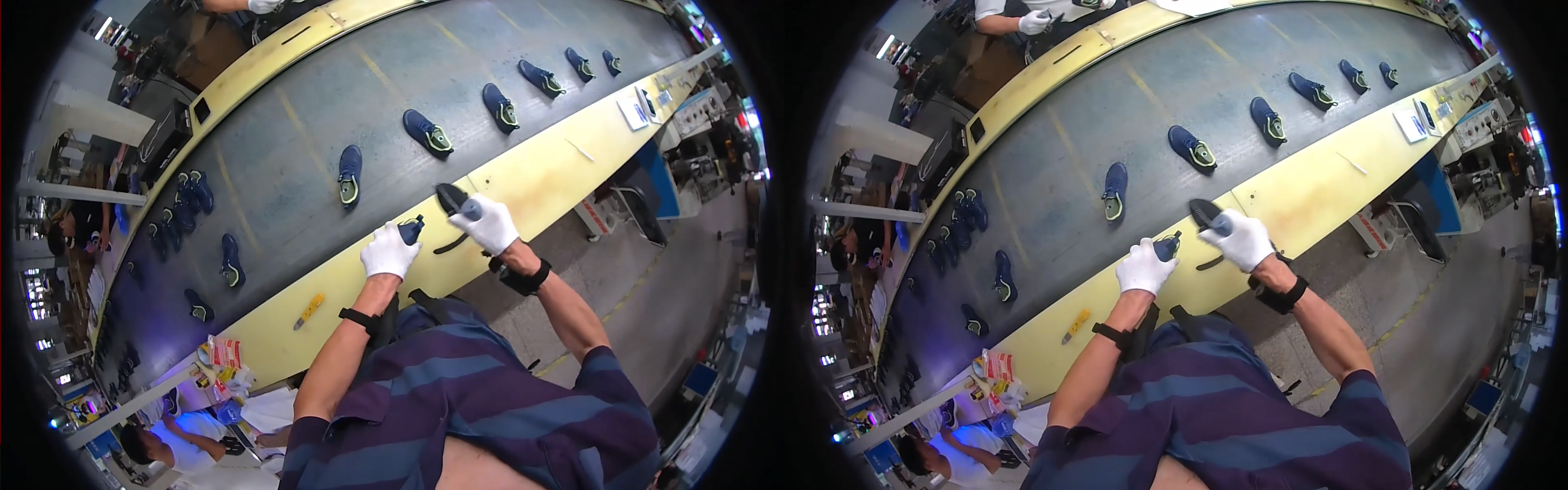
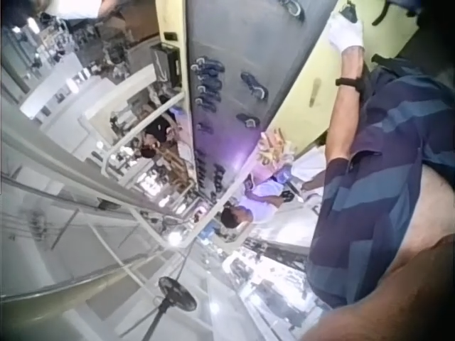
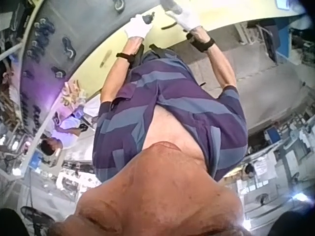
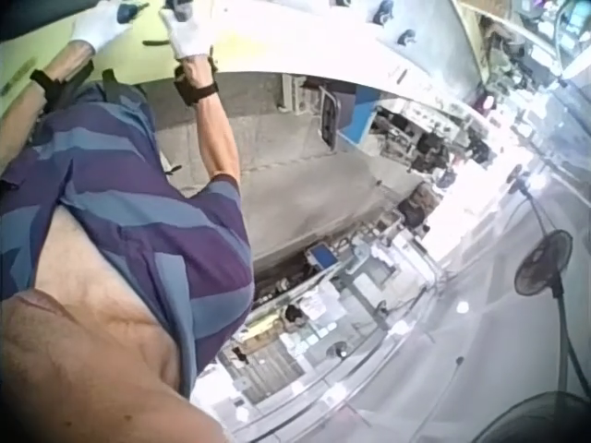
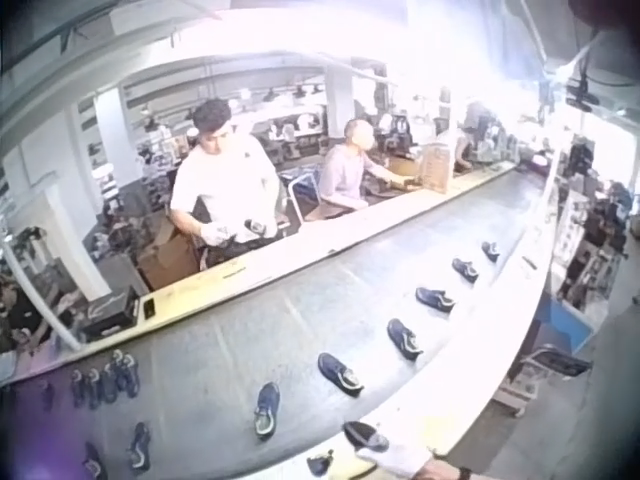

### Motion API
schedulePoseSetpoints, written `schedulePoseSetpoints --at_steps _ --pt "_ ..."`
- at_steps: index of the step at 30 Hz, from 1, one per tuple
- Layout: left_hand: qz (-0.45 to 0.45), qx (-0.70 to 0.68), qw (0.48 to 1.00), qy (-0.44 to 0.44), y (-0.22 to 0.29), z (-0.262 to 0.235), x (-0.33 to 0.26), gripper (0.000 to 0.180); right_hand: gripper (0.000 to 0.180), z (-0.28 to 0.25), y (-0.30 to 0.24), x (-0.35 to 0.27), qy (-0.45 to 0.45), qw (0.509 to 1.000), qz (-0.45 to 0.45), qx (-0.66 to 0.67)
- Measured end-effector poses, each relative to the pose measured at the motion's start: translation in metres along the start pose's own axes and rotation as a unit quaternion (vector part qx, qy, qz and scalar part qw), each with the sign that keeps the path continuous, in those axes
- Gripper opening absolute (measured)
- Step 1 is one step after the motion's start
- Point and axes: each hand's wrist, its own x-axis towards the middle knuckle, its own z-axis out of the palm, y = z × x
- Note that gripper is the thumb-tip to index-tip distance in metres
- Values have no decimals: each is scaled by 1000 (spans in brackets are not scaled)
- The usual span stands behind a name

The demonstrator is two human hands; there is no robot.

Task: Inspecting and handling shoes on a factory conveyor belt.

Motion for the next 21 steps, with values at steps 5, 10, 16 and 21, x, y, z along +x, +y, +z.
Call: schedulePoseSetpoints --at_steps 5,10,16,21 --pt "-19 -37 999 -20 5 -4 8 58 41 27 -55 2 -117 992 -28 -36" --pt "-5 -35 999 8 -5 -6 0 58 44 30 -52 15 -191 974 107 62" --pt "-34 -94 995 21 -58 -8 -15 66 54 43 -13 46 -194 973 76 -103" --pt "-111 -187 976 -32 -107 -10 -22 71 53 49 73 67 -150 973 89 -150"
